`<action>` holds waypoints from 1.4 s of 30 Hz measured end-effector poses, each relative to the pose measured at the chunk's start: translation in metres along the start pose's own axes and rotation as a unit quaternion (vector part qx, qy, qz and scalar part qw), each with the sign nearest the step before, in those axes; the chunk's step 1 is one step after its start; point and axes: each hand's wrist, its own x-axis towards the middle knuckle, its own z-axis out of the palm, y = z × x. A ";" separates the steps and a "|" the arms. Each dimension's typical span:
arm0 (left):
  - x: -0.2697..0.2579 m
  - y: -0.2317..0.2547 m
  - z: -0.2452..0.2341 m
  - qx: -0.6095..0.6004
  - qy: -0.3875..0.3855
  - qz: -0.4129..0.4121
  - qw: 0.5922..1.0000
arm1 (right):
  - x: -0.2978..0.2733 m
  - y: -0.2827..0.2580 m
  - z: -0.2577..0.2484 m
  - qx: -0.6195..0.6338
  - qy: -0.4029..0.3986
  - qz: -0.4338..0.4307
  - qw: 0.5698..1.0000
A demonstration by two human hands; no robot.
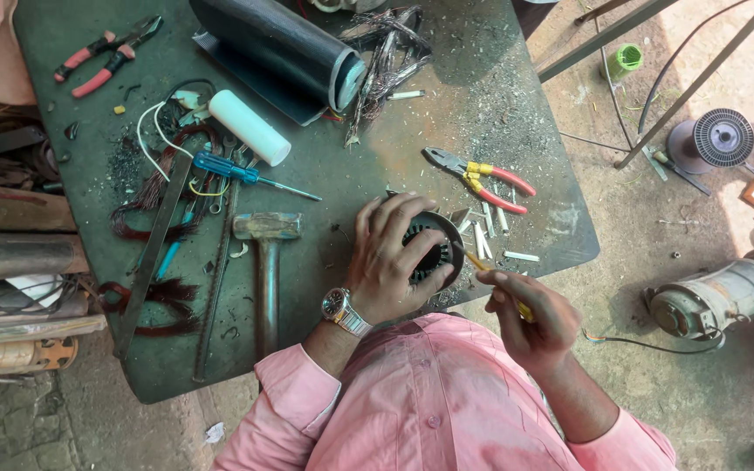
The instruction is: The person works on a cylindrical motor stator at a cluttered workbench, using pliers and a screwdriver to adjust and secure small white insulating pieces in the stator slots. The person rotates the stator and repeatedly inserts and presses the pieces into place.
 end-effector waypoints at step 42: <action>0.002 0.002 -0.001 0.009 -0.023 -0.015 1.000 | 0.030 0.003 -0.002 0.085 -0.044 0.150 0.984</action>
